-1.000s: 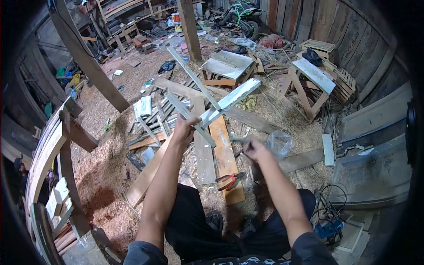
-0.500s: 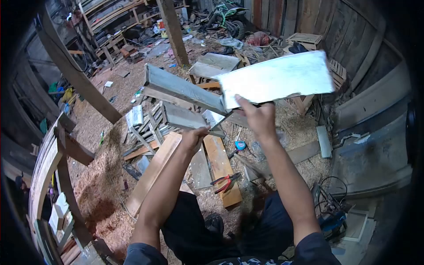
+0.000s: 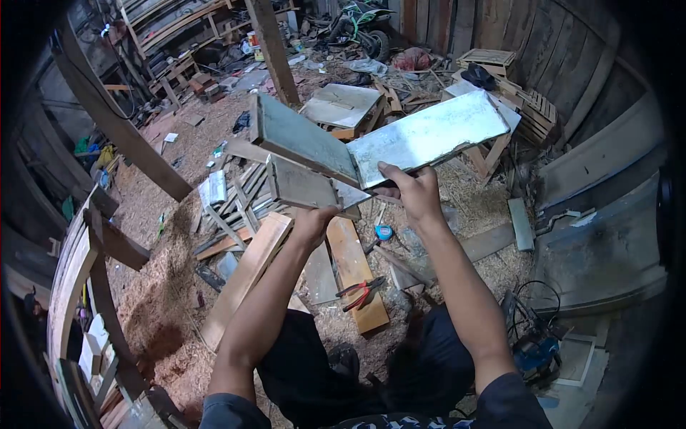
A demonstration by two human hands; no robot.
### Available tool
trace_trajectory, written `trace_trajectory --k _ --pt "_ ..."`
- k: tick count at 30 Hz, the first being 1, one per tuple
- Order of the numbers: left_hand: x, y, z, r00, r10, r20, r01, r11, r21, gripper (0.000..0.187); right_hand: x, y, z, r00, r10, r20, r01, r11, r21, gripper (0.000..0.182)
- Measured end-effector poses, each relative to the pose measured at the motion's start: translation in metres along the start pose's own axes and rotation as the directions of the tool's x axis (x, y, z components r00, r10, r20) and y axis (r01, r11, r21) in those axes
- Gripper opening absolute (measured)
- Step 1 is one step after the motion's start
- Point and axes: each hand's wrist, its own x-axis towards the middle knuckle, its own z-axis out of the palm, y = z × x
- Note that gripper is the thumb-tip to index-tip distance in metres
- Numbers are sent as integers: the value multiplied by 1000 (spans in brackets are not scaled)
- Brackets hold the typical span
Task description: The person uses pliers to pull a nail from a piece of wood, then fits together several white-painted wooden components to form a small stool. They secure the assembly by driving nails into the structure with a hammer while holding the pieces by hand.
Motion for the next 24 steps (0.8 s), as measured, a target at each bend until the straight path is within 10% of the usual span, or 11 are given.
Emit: trace_trajectory --k 11,14,24 --pt "0 11 2 999 -36 -2 36 983 181 86 13 23 -19 989 128 -75 -119 987 111 19" --pt "2 3 3 994 111 -23 -104 975 197 61 17 25 -25 989 146 -31 -140 978 155 20" --pt "-20 40 25 989 143 -28 -126 935 332 81 18 34 -28 985 160 -60 -147 972 184 21"
